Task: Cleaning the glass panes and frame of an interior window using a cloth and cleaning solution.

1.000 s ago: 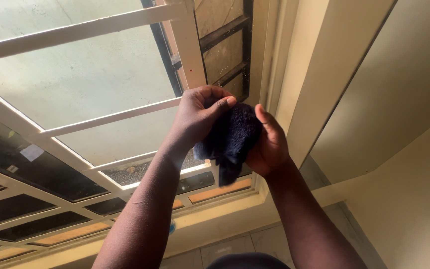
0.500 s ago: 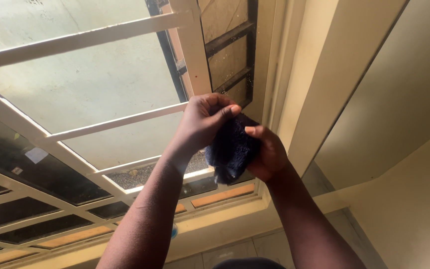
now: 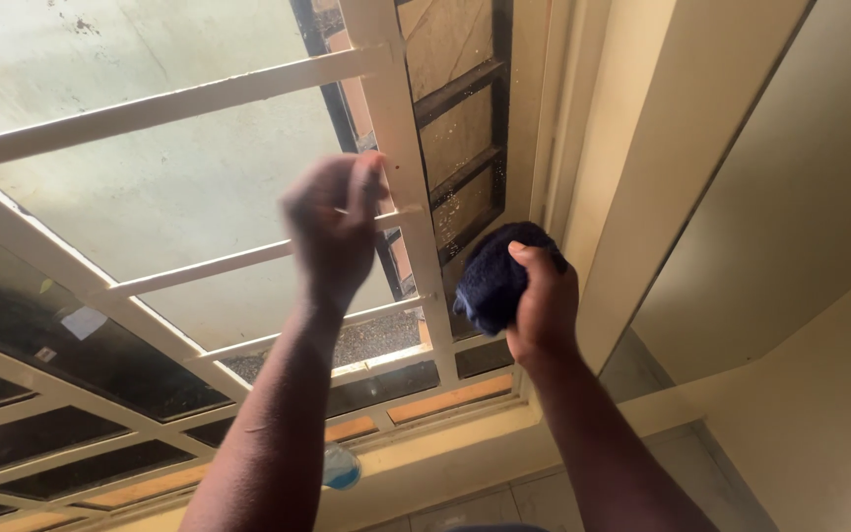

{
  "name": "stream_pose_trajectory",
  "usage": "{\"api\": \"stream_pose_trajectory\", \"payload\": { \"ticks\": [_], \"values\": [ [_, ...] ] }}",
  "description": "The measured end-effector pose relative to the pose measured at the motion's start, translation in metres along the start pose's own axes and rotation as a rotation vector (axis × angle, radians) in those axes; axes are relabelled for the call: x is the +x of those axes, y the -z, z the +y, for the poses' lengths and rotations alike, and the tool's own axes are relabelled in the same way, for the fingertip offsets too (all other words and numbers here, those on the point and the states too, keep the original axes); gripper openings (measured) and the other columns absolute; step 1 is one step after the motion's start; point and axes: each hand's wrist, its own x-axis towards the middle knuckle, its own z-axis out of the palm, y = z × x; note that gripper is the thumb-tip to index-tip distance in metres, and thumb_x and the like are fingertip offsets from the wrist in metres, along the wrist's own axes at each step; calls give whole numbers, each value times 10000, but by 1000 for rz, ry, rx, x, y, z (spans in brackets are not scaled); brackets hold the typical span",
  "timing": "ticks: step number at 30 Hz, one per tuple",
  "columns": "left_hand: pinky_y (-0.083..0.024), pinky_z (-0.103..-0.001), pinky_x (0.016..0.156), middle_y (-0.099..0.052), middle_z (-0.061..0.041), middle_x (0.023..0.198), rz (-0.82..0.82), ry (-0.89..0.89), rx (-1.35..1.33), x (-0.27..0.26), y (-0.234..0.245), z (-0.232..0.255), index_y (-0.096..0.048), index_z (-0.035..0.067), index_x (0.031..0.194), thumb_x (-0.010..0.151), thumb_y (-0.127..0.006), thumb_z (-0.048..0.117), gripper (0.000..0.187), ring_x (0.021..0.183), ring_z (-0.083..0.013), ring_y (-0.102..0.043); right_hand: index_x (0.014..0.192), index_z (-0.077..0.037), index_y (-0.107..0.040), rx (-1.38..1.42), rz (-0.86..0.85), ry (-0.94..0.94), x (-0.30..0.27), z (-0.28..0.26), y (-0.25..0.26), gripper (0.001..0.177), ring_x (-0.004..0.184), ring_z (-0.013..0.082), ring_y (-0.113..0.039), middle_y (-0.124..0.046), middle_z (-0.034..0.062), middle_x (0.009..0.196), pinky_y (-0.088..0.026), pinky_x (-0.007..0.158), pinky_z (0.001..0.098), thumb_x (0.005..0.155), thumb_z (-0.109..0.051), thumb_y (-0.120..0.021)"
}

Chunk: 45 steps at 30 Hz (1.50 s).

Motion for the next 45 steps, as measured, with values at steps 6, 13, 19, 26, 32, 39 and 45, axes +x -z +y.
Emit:
{"api": "stream_pose_trajectory", "payload": {
  "ticks": [6,13,19,26,32,39,45],
  "values": [
    [-572,-256,641,-750,-59,780,196,-81,293,18,15,-7,-739,21,948,1049,-669,358,358,719,-111,-727,1091,-20,-611,-776,94,669,1,40,-4,231,843,232,-662,-665,92,929,-560,780,376,917,-128,-719],
    [-540,-240,646,-729,-42,847,-176,103,77,38,22,-23,-716,15,1077,1028,-565,510,520,725,-92,-676,1149,-7,-581,-1122,23,971,7,87,1,271,981,384,-590,-605,178,1034,-484,845,470,926,-74,-720],
    [-538,-257,633,-728,-57,890,-438,301,-165,48,30,-32,-707,6,1067,1035,-447,585,635,719,-102,-674,1123,-17,-591,-1037,11,944,6,63,-26,251,935,360,-606,-597,164,985,-493,825,450,914,-55,-724],
    [-563,-262,705,-726,-97,964,-555,459,-196,49,35,-29,-688,-10,1096,1023,-407,609,684,769,-112,-681,1112,0,-578,-1005,-116,1119,-1,66,-35,301,1046,390,-569,-572,206,1077,-455,952,485,829,-11,-680],
    [-588,-300,722,-723,-108,934,-550,468,-170,56,31,-36,-671,7,1038,1014,-373,628,689,773,-135,-688,1129,-14,-601,-1058,-85,1093,8,60,-37,307,1074,391,-576,-590,192,1090,-467,980,485,832,14,-675],
    [-583,-328,732,-732,-88,864,-398,486,-385,63,18,-36,-657,44,902,1033,-358,617,660,759,-165,-686,1170,-11,-590,-1088,-116,1293,15,50,-46,370,1115,411,-567,-590,199,1116,-460,1032,511,811,21,-677],
    [-563,-331,742,-736,-63,892,-420,513,-393,59,20,-39,-670,74,943,1047,-512,463,433,778,-145,-672,1162,-14,-614,-1065,-114,1124,12,52,-38,355,1081,400,-584,-587,211,1084,-477,982,480,814,3,-682]
  ]
}}
